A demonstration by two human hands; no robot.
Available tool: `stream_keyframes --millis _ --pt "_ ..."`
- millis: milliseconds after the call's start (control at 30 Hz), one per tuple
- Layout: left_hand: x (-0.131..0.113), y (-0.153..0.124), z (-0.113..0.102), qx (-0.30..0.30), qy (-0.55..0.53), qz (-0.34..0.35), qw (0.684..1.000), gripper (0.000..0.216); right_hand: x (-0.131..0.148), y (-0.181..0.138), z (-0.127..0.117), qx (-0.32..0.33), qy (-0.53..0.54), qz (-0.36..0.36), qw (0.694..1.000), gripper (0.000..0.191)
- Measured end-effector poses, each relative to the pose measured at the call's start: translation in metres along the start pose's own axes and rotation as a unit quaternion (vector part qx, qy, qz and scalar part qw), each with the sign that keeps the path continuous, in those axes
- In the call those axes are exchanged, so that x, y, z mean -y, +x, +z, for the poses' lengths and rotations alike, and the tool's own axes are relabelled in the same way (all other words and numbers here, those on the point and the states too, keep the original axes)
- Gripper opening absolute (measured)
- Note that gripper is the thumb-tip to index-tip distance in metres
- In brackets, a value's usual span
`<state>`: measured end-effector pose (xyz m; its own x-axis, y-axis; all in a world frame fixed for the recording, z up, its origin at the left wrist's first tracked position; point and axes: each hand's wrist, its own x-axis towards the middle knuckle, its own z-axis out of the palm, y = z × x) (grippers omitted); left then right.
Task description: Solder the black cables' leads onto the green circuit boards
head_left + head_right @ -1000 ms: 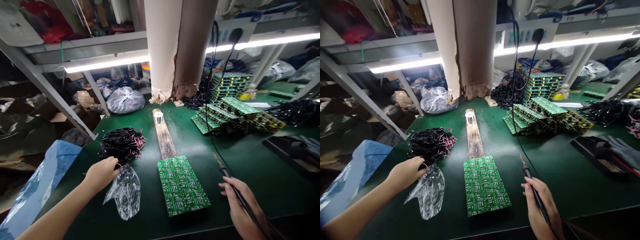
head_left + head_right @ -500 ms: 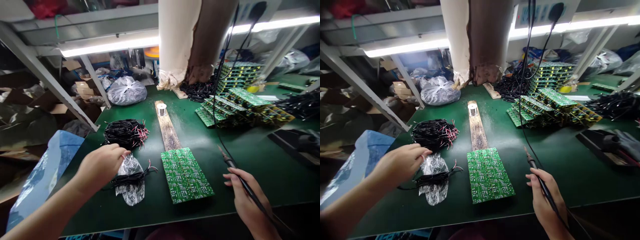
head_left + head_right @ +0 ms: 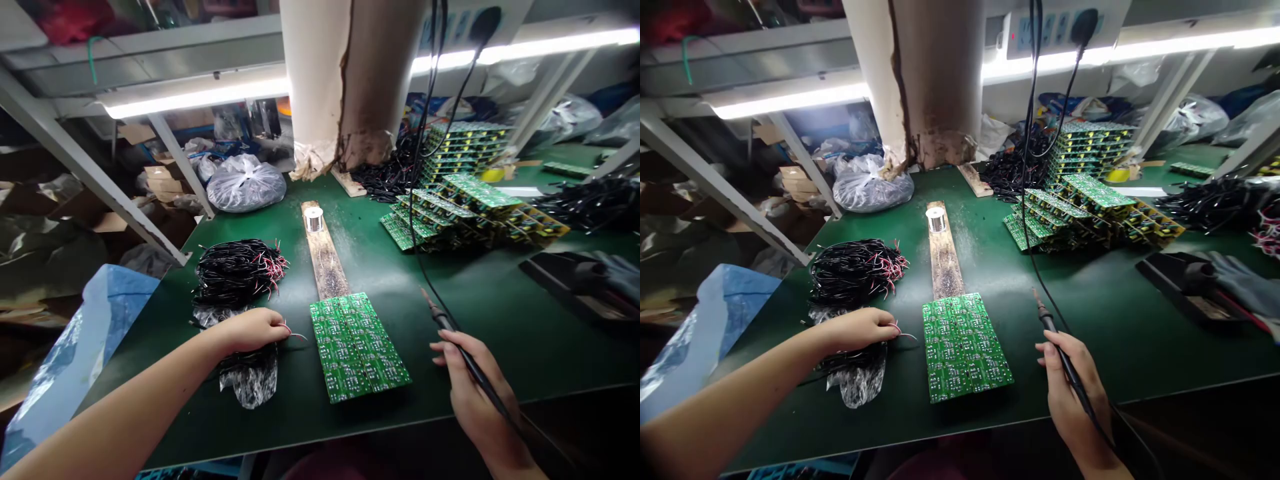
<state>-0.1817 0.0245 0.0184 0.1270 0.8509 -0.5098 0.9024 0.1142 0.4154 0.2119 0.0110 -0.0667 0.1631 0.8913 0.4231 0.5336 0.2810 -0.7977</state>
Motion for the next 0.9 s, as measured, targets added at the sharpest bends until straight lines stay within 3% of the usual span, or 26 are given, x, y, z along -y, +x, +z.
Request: stream_keyframes --millis 233,367,433,533,600,733,800,900 --pt "0.001 -0.01 0.006 -0.06 -0.09 0.013 0.994 0.043 -0.001 0.0 -0.001 0.005 0.008 -0.003 1.0 0.025" --pt "0.006 -0.023 -0.009 -0.116 -0.129 0.003 0.985 0.046 -0.001 -0.001 -0.002 0.007 0.007 -0.005 1.0 0.025" --pt "0.008 -0.029 -0.02 -0.185 -0.11 -0.008 0.976 0.044 0.0 -0.001 -0.001 0.011 0.006 -0.005 1.0 0.024" --pt "0.004 -0.034 -0.022 -0.294 0.02 0.001 0.956 0.033 0.001 0.0 0.0 0.015 0.0 -0.006 1.0 0.023" --pt "-0.004 -0.031 -0.006 -0.28 0.107 0.023 0.954 0.03 0.002 0.0 0.001 0.013 -0.005 -0.006 1.0 0.024" --pt "-0.021 -0.018 0.039 -0.183 0.134 0.067 0.972 0.013 0.003 0.001 0.002 0.009 -0.021 -0.004 1.0 0.025" --pt "-0.024 -0.014 0.052 -0.177 0.135 0.069 0.972 0.011 0.003 0.001 0.001 0.011 -0.028 -0.003 1.0 0.026" --pt "-0.025 -0.017 0.055 -0.192 0.118 0.07 0.972 0.022 0.002 0.001 0.001 0.016 -0.037 -0.001 0.999 0.027"
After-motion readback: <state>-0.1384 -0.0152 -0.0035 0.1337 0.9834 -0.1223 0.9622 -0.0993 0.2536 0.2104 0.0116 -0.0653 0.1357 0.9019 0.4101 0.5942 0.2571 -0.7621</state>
